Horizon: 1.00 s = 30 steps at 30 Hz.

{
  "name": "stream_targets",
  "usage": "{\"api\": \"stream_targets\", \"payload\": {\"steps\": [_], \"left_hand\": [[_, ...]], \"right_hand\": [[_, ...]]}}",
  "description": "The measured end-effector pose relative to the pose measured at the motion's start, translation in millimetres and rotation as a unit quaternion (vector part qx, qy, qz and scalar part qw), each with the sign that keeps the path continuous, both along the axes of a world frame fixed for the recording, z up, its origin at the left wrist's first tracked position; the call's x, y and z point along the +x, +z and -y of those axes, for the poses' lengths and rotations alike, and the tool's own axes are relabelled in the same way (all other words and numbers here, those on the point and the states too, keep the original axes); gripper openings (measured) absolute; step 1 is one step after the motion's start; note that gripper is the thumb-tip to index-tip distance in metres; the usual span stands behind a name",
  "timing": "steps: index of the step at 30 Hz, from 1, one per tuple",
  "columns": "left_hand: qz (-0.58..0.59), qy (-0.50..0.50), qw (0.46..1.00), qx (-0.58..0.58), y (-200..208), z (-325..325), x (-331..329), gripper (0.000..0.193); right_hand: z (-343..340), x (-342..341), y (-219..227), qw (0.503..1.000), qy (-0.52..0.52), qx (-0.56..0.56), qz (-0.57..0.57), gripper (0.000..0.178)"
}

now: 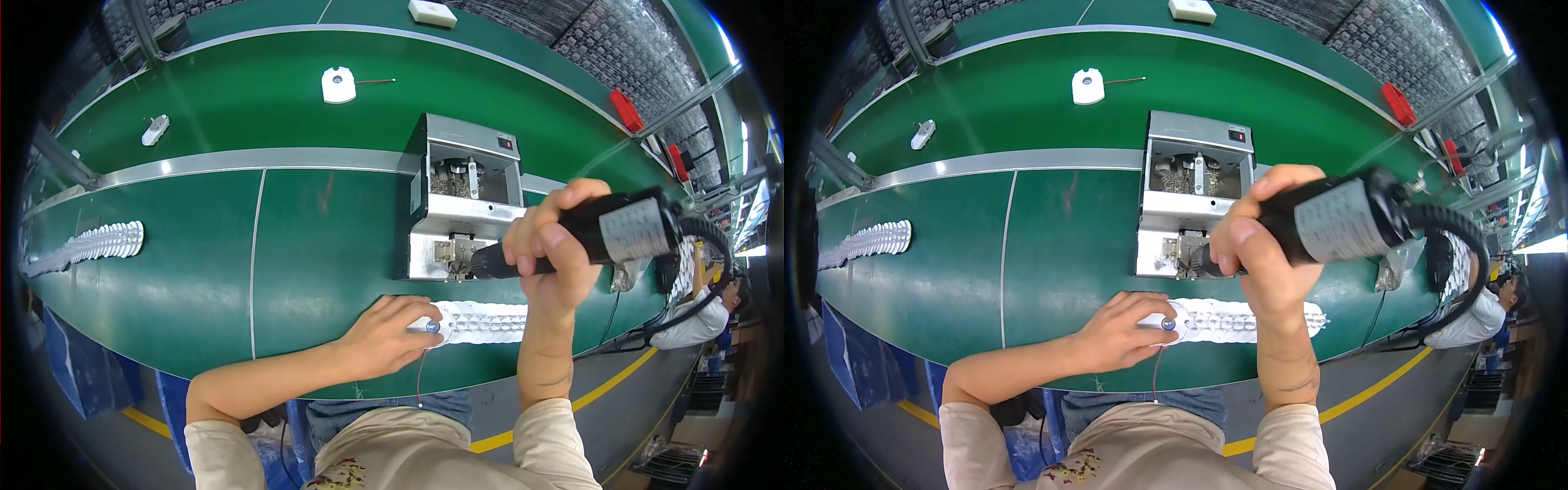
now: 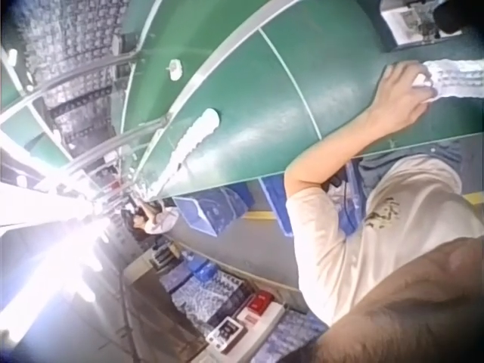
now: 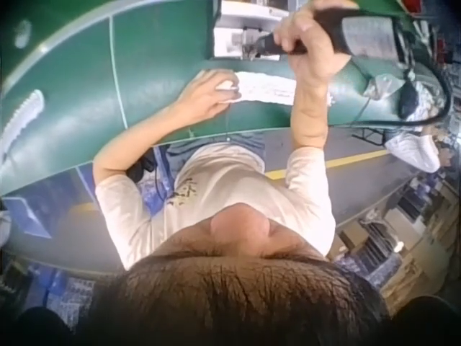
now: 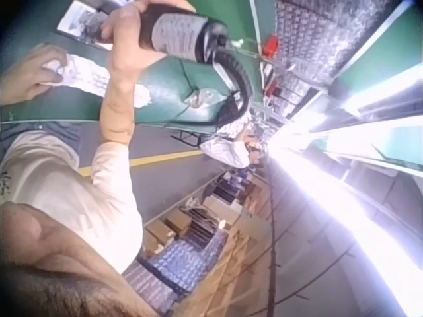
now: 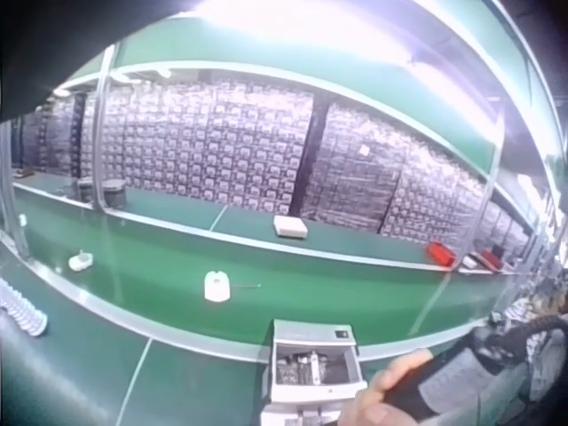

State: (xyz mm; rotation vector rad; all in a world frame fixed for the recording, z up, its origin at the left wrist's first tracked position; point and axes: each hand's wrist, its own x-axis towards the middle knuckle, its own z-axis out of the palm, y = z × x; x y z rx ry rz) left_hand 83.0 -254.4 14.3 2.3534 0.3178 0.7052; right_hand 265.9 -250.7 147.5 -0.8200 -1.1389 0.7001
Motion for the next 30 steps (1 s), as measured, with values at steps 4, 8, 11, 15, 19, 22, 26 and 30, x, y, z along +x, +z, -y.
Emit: {"api": "stream_targets", "payload": {"steps": [4,8,11,15,19,22,26,30], "left_hand": [[0.004,-0.003,1.000,0.003,0,1,1,0.025],[0.014,0.006,1.000,0.002,-4,1,0,0.025],[0.009,0.012,1.000,0.004,-5,3,0,0.024],[0.024,0.019,0.999,0.011,-7,3,-1,0.020],[0.033,0.014,0.999,0.007,-10,2,0,0.018],[0.035,0.019,0.999,0.004,-9,4,-1,0.018],[0.035,0.016,0.999,0.004,-9,2,1,0.018],[0.034,0.013,0.999,0.003,-9,3,0,0.021]], "right_hand": [[-2,0,-7,0.997,0.058,-0.027,-0.041,0.028],[4,-3,-10,0.996,0.077,-0.028,-0.046,0.029],[28,-4,-12,0.995,0.078,0.006,-0.060,0.032],[56,-8,-17,0.993,0.091,-0.047,-0.065,0.034],[63,-9,-27,0.989,0.106,-0.080,-0.064,0.034],[65,-13,-32,0.988,0.108,-0.088,-0.070,0.033],[67,-14,-37,0.988,0.103,-0.095,-0.056,0.030],[74,-20,-37,0.991,0.095,-0.088,-0.042,0.030]]}}
